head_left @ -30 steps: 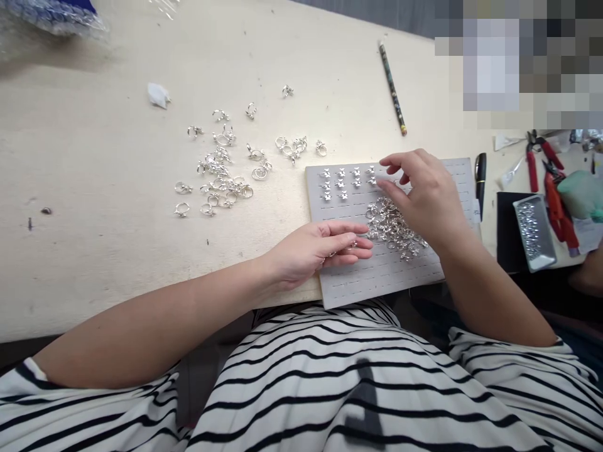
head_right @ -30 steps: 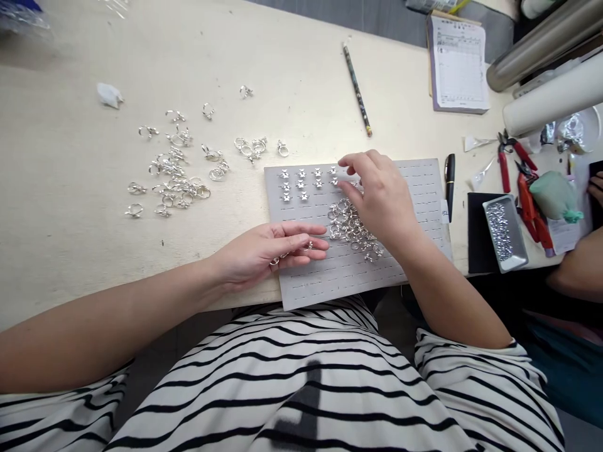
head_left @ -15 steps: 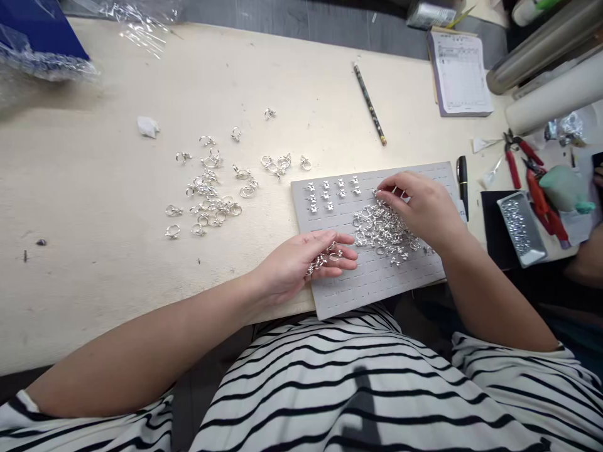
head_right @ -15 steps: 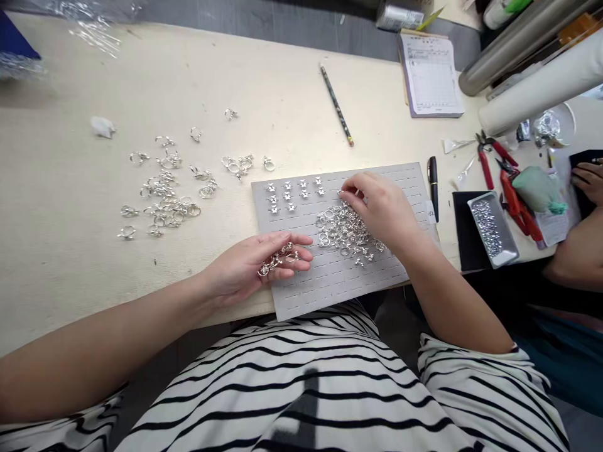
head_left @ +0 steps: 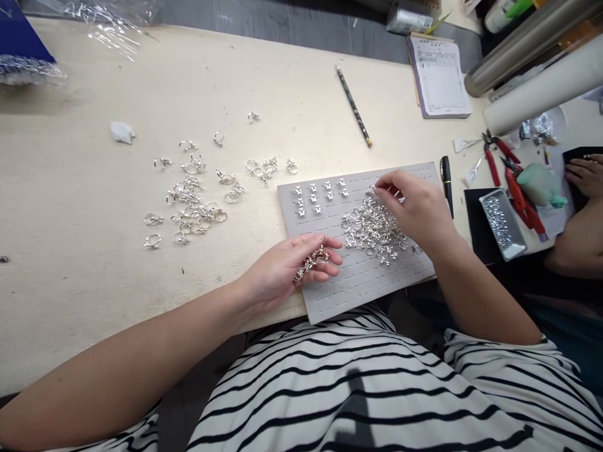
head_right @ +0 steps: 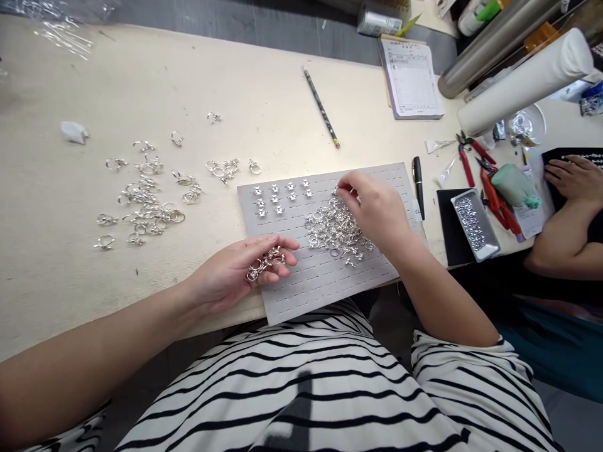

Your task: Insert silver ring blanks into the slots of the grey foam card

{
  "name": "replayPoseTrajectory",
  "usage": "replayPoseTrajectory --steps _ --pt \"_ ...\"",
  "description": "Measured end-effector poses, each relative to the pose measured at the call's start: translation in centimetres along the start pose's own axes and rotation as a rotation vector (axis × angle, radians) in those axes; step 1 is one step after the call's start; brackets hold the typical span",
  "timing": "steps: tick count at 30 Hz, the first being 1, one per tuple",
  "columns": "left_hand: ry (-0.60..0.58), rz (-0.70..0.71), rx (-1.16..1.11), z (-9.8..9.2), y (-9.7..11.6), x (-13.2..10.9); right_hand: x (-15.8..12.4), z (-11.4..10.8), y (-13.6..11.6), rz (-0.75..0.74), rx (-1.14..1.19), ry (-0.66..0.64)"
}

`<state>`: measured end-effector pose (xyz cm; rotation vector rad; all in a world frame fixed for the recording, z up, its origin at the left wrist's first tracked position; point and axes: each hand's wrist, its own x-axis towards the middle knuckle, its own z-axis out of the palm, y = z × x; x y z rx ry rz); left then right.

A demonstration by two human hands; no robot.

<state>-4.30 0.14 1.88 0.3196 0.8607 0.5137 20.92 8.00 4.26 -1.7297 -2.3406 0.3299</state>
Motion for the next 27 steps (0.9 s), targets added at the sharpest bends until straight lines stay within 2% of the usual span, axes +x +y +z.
replayPoseTrajectory --steps 5,9,18,23,27 --pt "0.005 -0.004 0.006 0.0 0.2 -0.1 1.1 0.2 0.0 -0.068 0.018 -0.112" --pt "-0.01 0.006 0.01 -0.1 0.1 0.0 2.6 0.5 0.0 -0.168 0.046 -0.134" --pt "-0.015 0.008 0.013 -0.1 0.0 0.0 3.7 1.9 0.7 -0.177 0.294 -0.083" --pt "-0.015 0.006 0.009 -0.1 0.1 -0.1 3.8 1.8 1.0 -0.136 0.271 -0.037" --pt "-0.02 0.003 0.015 -0.2 0.0 0.0 5.2 1.6 0.5 -0.088 0.217 0.016"
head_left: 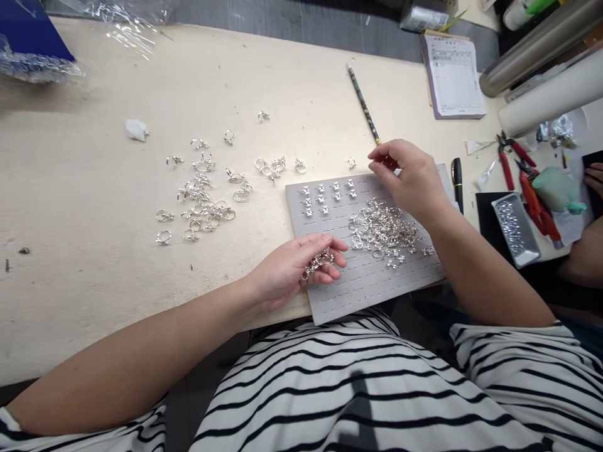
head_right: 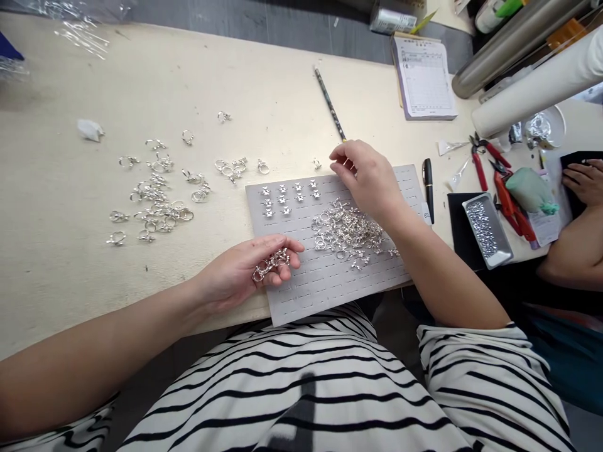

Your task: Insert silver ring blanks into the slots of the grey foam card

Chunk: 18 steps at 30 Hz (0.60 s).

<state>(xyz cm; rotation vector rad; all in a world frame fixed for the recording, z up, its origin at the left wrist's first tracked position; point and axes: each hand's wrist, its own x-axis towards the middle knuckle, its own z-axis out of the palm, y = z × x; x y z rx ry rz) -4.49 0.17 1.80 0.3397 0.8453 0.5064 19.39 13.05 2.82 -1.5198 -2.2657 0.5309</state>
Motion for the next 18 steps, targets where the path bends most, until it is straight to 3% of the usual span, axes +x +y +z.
replayPoseTrajectory --steps 9,14,18 --pt "-0.016 0.005 0.015 -0.1 -0.2 0.1 2.8 0.6 -2.4 -0.004 -0.094 -0.228" --pt "-0.022 0.001 0.003 0.0 -0.1 0.1 3.2 0.7 -2.6 -0.022 -0.182 -0.227" --pt "-0.015 -0.014 -0.005 0.1 0.1 0.0 2.4 -0.6 -2.8 0.01 -0.144 -0.15"
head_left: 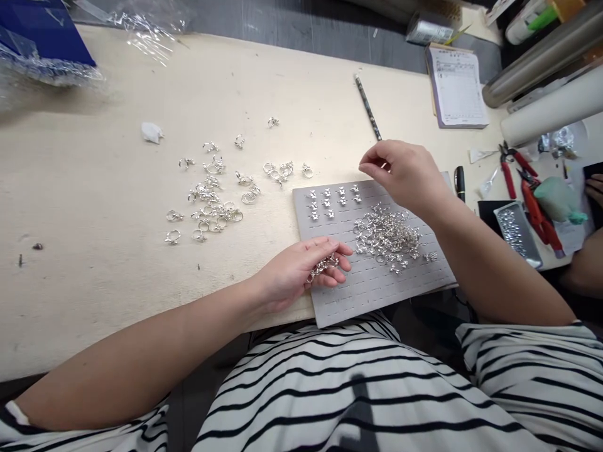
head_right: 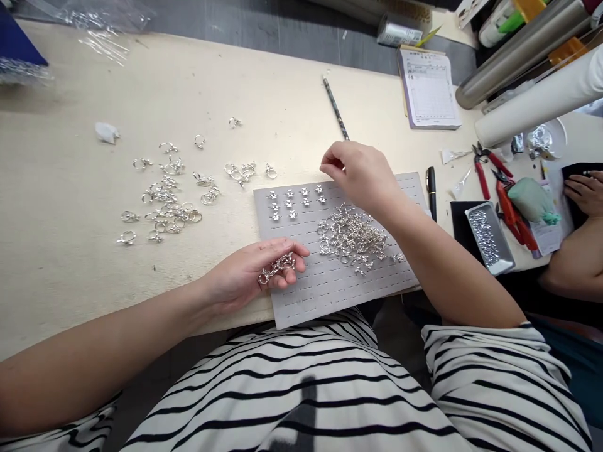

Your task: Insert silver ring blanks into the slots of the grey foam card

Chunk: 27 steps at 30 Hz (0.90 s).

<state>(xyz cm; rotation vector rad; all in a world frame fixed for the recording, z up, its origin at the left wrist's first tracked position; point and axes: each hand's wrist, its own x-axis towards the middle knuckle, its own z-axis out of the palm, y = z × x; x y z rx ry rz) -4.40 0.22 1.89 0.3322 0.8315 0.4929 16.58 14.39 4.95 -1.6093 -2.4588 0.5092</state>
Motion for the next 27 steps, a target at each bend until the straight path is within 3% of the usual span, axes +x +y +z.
replayPoseTrajectory --steps 3,10,23,27 --pt "0.011 -0.003 -0.001 0.1 0.0 0.0 -1.1 -0.9 0.4 0.056 0.039 0.007" --pt "0.022 0.0 -0.003 0.1 0.0 0.0 -2.6 -0.2 2.1 0.105 0.111 -0.165" --pt "0.004 0.005 0.029 -0.2 -0.1 0.0 -3.9 0.2 2.8 0.105 0.034 -0.004" --pt "-0.005 0.005 0.026 -0.3 -0.1 0.1 -4.2 -0.2 2.3 -0.013 -0.005 -0.006"
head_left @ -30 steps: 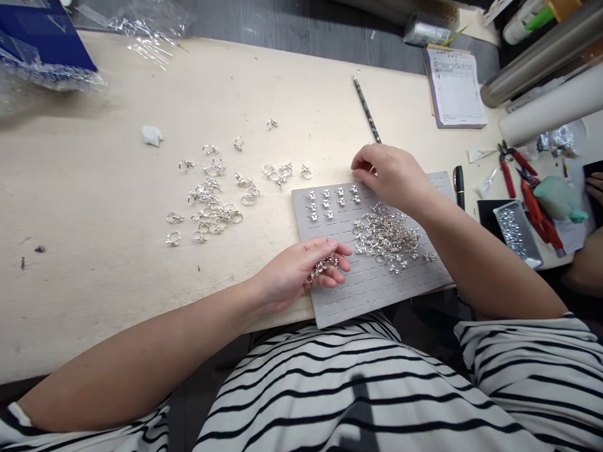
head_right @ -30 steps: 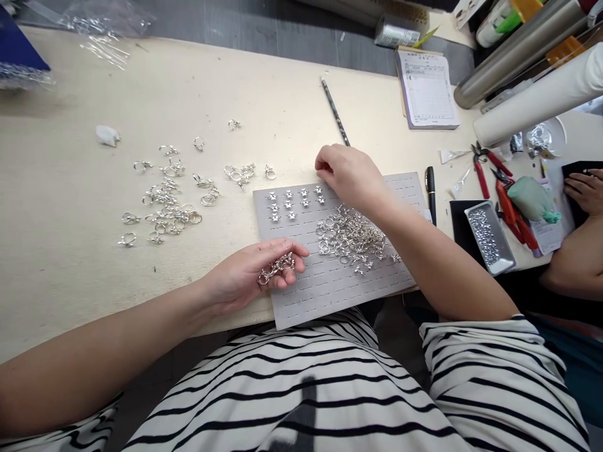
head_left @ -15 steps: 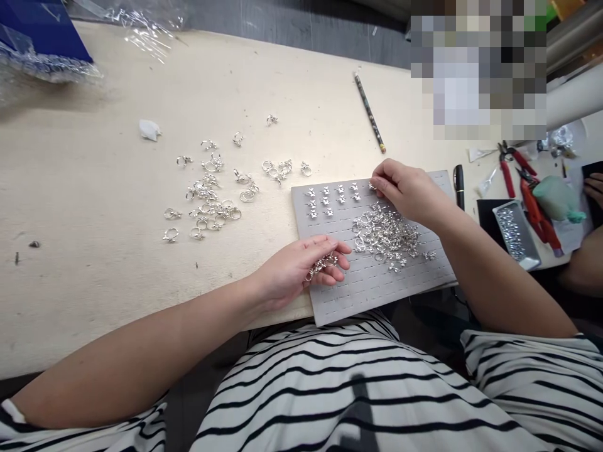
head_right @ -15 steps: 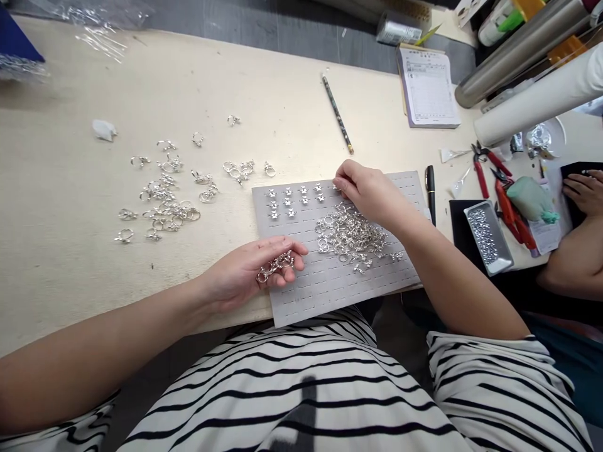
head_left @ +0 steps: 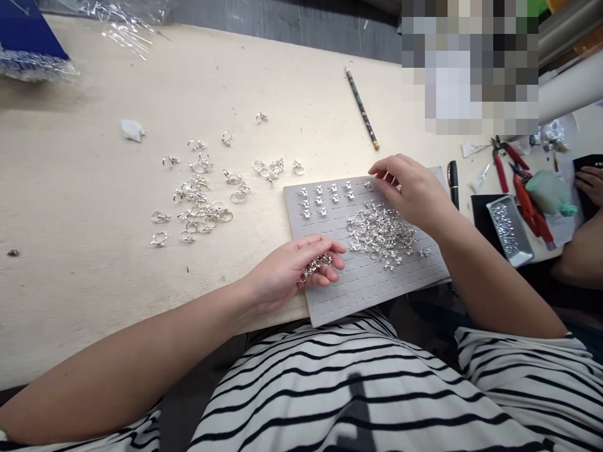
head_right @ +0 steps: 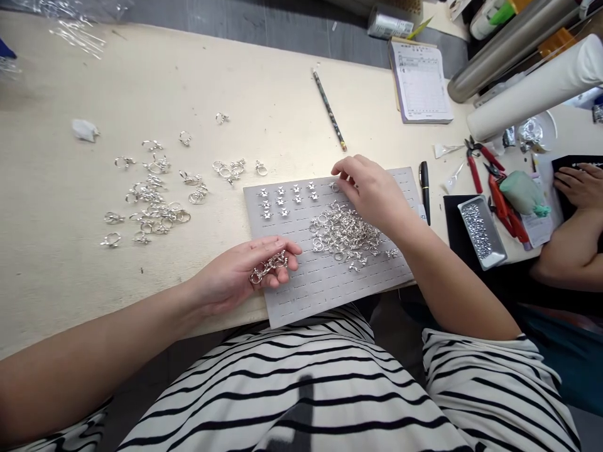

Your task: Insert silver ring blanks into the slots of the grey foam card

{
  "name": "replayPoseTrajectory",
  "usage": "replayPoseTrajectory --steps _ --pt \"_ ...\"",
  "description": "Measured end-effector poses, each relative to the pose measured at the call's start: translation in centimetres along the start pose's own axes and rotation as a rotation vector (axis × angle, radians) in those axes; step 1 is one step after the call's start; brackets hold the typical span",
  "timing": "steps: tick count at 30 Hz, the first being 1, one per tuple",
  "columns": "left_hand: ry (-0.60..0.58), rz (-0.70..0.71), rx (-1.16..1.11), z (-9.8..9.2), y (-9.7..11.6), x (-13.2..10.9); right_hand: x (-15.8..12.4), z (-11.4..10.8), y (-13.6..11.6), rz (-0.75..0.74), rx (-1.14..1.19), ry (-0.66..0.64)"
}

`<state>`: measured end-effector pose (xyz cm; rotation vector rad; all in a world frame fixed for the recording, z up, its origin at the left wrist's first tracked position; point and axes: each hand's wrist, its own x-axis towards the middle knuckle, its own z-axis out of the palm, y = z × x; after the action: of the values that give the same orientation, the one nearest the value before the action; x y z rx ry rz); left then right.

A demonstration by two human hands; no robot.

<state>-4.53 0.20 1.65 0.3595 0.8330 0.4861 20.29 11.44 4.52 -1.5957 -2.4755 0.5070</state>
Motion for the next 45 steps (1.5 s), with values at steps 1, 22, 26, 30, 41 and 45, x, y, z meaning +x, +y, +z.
replayPoseTrajectory --steps 1,22,26,30,41,45 --pt "0.002 0.001 0.002 0.0 0.0 0.0 0.0 0.0 -0.2 -0.019 -0.02 -0.007" --pt "-0.001 0.022 0.008 -0.1 -0.2 -0.1 0.4 -0.1 -0.6 0.01 0.152 -0.026" --pt "0.001 0.017 0.0 0.0 -0.1 0.0 1.1 -0.2 -0.2 0.003 0.124 -0.094" --pt "0.002 0.014 -0.013 0.1 -0.1 0.1 1.8 -0.6 -0.2 -0.025 0.085 -0.139" --pt "0.005 -0.018 -0.047 0.2 0.1 -0.1 2.0 0.4 -0.1 -0.072 0.147 -0.103" --pt "0.01 -0.023 -0.066 0.4 0.2 -0.1 1.3 0.4 -0.3 -0.038 0.138 -0.008"
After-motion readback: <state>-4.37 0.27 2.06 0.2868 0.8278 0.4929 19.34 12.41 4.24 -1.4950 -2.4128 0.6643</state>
